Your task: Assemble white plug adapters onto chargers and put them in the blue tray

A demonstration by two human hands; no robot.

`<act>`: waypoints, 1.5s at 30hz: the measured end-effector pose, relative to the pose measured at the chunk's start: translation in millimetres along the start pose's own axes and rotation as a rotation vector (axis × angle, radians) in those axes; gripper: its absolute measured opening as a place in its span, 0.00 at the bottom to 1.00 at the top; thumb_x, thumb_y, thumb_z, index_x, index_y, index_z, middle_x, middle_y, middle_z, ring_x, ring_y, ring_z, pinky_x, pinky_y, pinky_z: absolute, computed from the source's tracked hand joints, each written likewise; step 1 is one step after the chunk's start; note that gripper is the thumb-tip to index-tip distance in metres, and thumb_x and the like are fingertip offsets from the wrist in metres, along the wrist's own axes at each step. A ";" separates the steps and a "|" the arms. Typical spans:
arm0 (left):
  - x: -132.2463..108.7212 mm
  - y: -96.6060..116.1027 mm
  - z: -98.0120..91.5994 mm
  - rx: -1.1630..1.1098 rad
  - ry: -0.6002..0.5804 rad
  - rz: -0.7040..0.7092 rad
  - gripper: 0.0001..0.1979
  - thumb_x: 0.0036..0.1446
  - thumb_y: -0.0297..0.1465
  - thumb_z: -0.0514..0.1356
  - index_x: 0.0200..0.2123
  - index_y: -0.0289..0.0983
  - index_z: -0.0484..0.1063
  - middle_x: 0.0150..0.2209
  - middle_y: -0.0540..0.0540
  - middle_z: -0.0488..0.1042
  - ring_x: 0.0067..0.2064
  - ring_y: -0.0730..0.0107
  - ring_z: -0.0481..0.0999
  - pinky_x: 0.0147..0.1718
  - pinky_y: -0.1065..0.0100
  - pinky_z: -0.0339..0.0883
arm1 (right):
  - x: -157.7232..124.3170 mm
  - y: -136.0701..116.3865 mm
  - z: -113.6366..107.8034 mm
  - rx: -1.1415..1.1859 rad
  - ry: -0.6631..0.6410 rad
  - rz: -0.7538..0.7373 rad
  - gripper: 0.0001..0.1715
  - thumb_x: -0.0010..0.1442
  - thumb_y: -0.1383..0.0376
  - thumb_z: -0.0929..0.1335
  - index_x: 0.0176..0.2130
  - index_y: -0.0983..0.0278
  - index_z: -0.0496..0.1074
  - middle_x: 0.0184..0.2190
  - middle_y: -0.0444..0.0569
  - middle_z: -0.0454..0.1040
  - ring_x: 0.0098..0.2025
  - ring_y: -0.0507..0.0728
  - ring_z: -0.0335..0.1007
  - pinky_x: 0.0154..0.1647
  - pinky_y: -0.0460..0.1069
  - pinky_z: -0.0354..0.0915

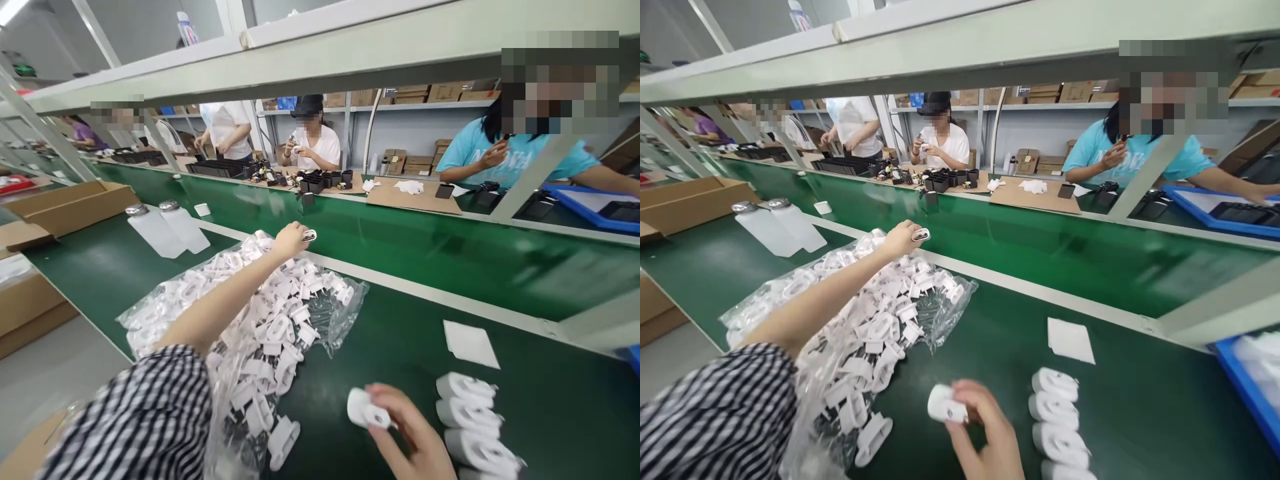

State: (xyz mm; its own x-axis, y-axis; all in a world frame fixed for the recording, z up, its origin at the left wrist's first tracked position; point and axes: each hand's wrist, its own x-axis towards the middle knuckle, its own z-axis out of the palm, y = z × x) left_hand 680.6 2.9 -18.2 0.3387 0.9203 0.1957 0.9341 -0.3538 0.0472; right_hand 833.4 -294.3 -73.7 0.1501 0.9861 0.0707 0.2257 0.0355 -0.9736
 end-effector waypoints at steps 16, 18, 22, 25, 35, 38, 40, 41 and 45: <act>-274.8 128.0 19.9 -0.904 -0.190 0.169 0.17 0.45 0.30 0.54 0.42 0.40 0.59 0.39 0.50 0.65 0.38 0.73 0.67 0.36 0.72 0.62 | -29.9 -21.8 -28.9 -0.546 -0.049 -0.146 0.08 0.48 0.65 0.61 0.31 0.59 0.67 0.35 0.45 0.68 0.36 0.53 0.65 0.34 0.46 0.63; -277.4 129.7 27.8 -0.975 -0.147 0.145 0.23 0.45 0.31 0.55 0.46 0.41 0.53 0.38 0.51 0.67 0.38 0.74 0.67 0.38 0.72 0.61 | -37.5 -14.0 -27.2 -0.588 -0.045 -0.161 0.09 0.49 0.65 0.61 0.32 0.60 0.67 0.36 0.45 0.68 0.37 0.52 0.64 0.35 0.45 0.62; -281.6 128.4 36.3 -0.939 -0.031 0.213 0.24 0.47 0.33 0.54 0.48 0.42 0.50 0.40 0.51 0.66 0.41 0.75 0.66 0.40 0.72 0.61 | -42.5 -8.0 -25.3 -0.682 -0.020 -0.195 0.10 0.50 0.65 0.60 0.33 0.61 0.67 0.36 0.46 0.68 0.38 0.52 0.64 0.35 0.46 0.62; -284.7 128.4 38.0 -0.796 0.065 0.306 0.20 0.51 0.34 0.49 0.48 0.42 0.51 0.44 0.49 0.64 0.43 0.74 0.65 0.39 0.71 0.62 | -41.2 -12.8 -24.3 -0.764 -0.054 -0.205 0.11 0.51 0.66 0.59 0.34 0.61 0.66 0.36 0.47 0.68 0.37 0.53 0.65 0.34 0.47 0.63; -285.3 131.5 29.0 -0.520 0.028 0.327 0.17 0.52 0.31 0.46 0.47 0.36 0.54 0.45 0.44 0.63 0.40 0.70 0.67 0.35 0.70 0.65 | -31.8 -23.7 -23.4 -0.900 -0.208 -0.089 0.14 0.50 0.67 0.60 0.38 0.62 0.66 0.38 0.48 0.68 0.36 0.55 0.66 0.34 0.49 0.63; -284.5 131.8 26.6 -0.503 0.008 0.323 0.17 0.52 0.31 0.47 0.47 0.36 0.55 0.44 0.45 0.64 0.41 0.70 0.67 0.36 0.70 0.65 | -29.4 -27.3 -21.5 -0.977 -0.235 -0.068 0.14 0.49 0.68 0.61 0.38 0.63 0.67 0.41 0.49 0.67 0.38 0.57 0.65 0.35 0.50 0.62; -284.2 132.1 26.4 -0.496 0.012 0.322 0.17 0.52 0.31 0.47 0.46 0.35 0.55 0.44 0.44 0.64 0.41 0.70 0.67 0.36 0.70 0.65 | -27.3 -31.0 -20.8 -1.015 -0.274 -0.061 0.13 0.49 0.69 0.60 0.36 0.63 0.67 0.41 0.48 0.67 0.38 0.57 0.65 0.34 0.50 0.62; -284.2 132.3 26.6 -0.493 0.014 0.323 0.17 0.52 0.31 0.48 0.46 0.35 0.55 0.44 0.44 0.64 0.41 0.70 0.67 0.36 0.70 0.65 | -26.1 -33.0 -20.7 -1.026 -0.300 -0.055 0.13 0.49 0.69 0.60 0.36 0.64 0.67 0.40 0.48 0.68 0.37 0.57 0.65 0.33 0.49 0.62; -284.7 133.5 27.5 -0.479 0.005 0.317 0.17 0.52 0.30 0.47 0.46 0.34 0.55 0.44 0.44 0.64 0.40 0.70 0.67 0.34 0.71 0.66 | -21.7 -39.3 -21.9 -1.056 -0.387 -0.042 0.11 0.50 0.69 0.60 0.34 0.65 0.67 0.34 0.48 0.70 0.32 0.56 0.66 0.28 0.47 0.60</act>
State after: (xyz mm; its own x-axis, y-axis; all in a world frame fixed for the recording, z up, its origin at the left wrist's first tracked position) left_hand 712.0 -301.8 -94.5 0.5924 0.7563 0.2776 0.6311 -0.6498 0.4236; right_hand 842.4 -320.6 -32.2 -0.1437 0.9779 -0.1519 0.9530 0.0954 -0.2875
